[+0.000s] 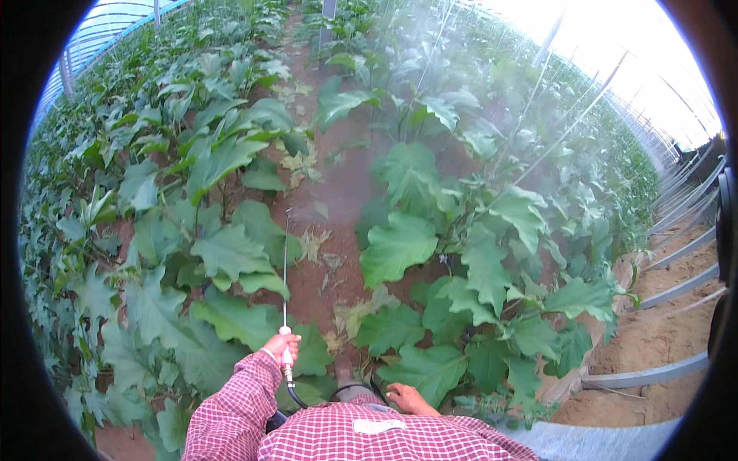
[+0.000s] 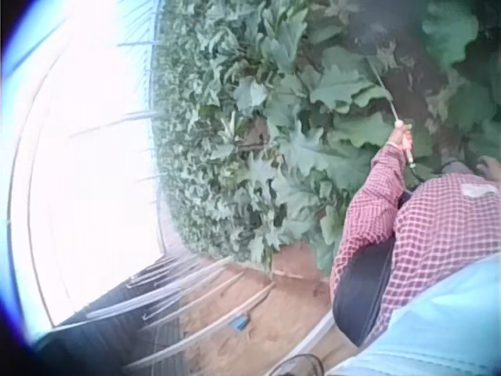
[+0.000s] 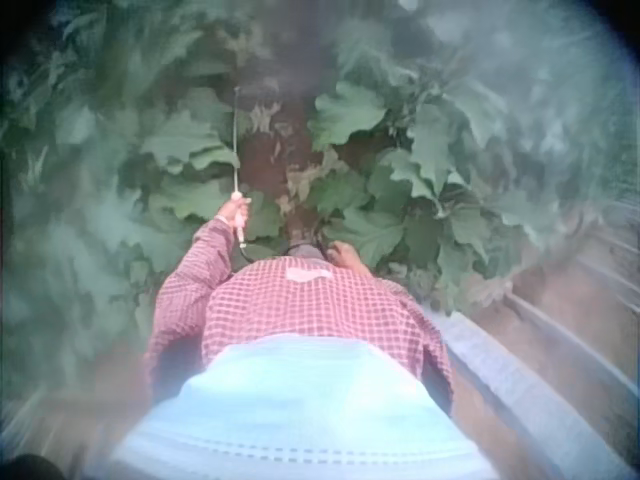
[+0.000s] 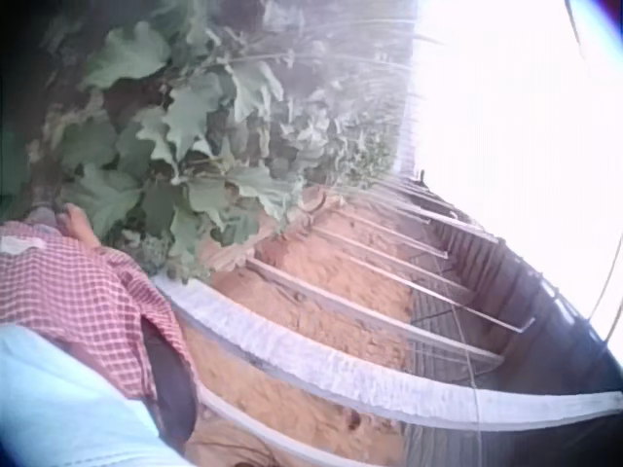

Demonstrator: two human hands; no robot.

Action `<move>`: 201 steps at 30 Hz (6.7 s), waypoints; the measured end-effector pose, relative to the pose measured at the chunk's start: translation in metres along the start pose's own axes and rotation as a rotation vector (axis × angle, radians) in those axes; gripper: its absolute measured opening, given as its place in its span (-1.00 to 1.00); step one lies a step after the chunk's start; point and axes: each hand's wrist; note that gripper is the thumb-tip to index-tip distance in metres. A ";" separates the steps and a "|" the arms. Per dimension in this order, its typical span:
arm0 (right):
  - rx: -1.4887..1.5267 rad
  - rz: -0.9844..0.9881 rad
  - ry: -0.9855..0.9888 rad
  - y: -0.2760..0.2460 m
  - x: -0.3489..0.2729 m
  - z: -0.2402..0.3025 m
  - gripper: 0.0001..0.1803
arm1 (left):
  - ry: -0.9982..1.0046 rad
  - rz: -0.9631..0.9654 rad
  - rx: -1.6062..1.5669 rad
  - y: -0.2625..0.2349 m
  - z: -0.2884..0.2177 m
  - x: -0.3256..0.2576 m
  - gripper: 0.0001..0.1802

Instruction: The person walks through a greenhouse and sprays a mist onto rows of large-leafed plants using a handheld wand connected to a backpack sprayer. The person moves steadily along the rows, directing the spray at the foliage.

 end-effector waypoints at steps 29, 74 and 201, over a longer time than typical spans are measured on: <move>-0.092 0.088 -0.057 -0.125 0.332 0.204 -0.61 | 0.669 -0.242 0.353 0.073 -0.514 0.015 -0.81; 0.019 0.228 0.110 -0.364 0.897 0.451 -0.55 | 0.220 -0.089 -0.011 -0.008 -1.046 0.389 -0.81; 0.004 0.061 0.130 -0.881 2.681 1.502 -0.59 | 0.701 -0.356 0.304 -0.256 -3.158 0.855 -0.80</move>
Point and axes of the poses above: each hand's wrist, its own x-axis towards the middle knuckle, its own y-axis out of the palm, z = x × y, and after that the axes turned 12 degrees about x, right-handed
